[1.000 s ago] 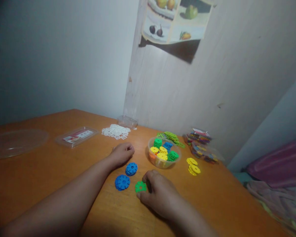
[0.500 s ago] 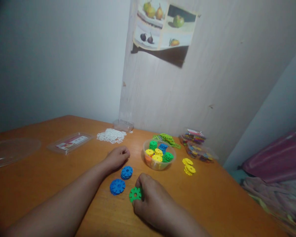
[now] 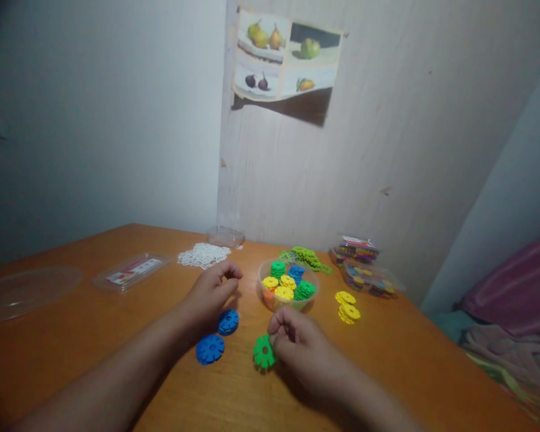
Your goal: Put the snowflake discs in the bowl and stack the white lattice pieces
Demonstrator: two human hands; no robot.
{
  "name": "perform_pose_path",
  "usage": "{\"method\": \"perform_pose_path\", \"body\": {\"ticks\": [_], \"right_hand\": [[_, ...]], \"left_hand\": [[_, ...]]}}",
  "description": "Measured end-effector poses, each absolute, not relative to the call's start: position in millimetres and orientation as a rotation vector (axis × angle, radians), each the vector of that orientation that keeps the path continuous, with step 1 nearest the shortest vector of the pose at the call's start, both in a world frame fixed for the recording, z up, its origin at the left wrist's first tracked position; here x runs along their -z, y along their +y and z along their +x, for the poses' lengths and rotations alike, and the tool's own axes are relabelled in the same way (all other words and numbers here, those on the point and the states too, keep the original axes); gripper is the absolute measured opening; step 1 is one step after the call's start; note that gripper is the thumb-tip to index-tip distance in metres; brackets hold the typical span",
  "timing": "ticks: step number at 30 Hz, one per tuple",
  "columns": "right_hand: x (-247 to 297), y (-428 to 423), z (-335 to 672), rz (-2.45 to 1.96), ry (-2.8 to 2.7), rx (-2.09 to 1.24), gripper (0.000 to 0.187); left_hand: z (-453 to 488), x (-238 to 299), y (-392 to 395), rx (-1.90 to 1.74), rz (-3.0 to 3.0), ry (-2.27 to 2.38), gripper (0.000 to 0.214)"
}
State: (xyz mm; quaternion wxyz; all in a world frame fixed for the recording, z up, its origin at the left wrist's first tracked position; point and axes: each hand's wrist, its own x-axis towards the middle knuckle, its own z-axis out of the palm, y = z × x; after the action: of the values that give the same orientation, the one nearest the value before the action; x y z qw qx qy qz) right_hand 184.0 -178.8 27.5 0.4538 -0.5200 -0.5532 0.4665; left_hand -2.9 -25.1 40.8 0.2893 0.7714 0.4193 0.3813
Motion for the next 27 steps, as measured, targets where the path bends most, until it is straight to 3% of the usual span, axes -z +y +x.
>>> {"method": "perform_pose_path", "body": {"ticks": [6, 8, 11, 17, 23, 27], "right_hand": [[-8.4, -176.3, 195.7, -1.151, -1.263, -1.240, 0.012], [-8.3, -175.7, 198.3, -1.124, -1.239, -1.218, 0.015], [-11.4, -174.7, 202.2, -1.110, -1.207, -1.218, 0.015], [-13.3, -174.0, 205.4, -1.144, -1.233, -1.206, 0.008], [-13.3, -171.4, 201.7, -1.152, -1.279, -1.219, 0.014], [-16.1, -163.8, 211.8, -1.259, -1.320, -0.836, 0.025]], "left_hand": [[1.7, -52.4, -76.9, -0.904, 2.350, 0.619, 0.014], [3.3, -51.4, -89.4, -0.846, 2.422, 0.506, 0.022], [6.5, -50.1, -101.7, -0.738, 2.491, 0.496, 0.029], [12.7, -52.0, -108.6, -0.618, 2.503, 0.505, 0.023], [16.4, -54.5, -114.8, -0.633, 2.544, 0.421, 0.027], [14.1, -52.1, -111.0, -0.691, 2.576, 0.572, 0.023]]}}
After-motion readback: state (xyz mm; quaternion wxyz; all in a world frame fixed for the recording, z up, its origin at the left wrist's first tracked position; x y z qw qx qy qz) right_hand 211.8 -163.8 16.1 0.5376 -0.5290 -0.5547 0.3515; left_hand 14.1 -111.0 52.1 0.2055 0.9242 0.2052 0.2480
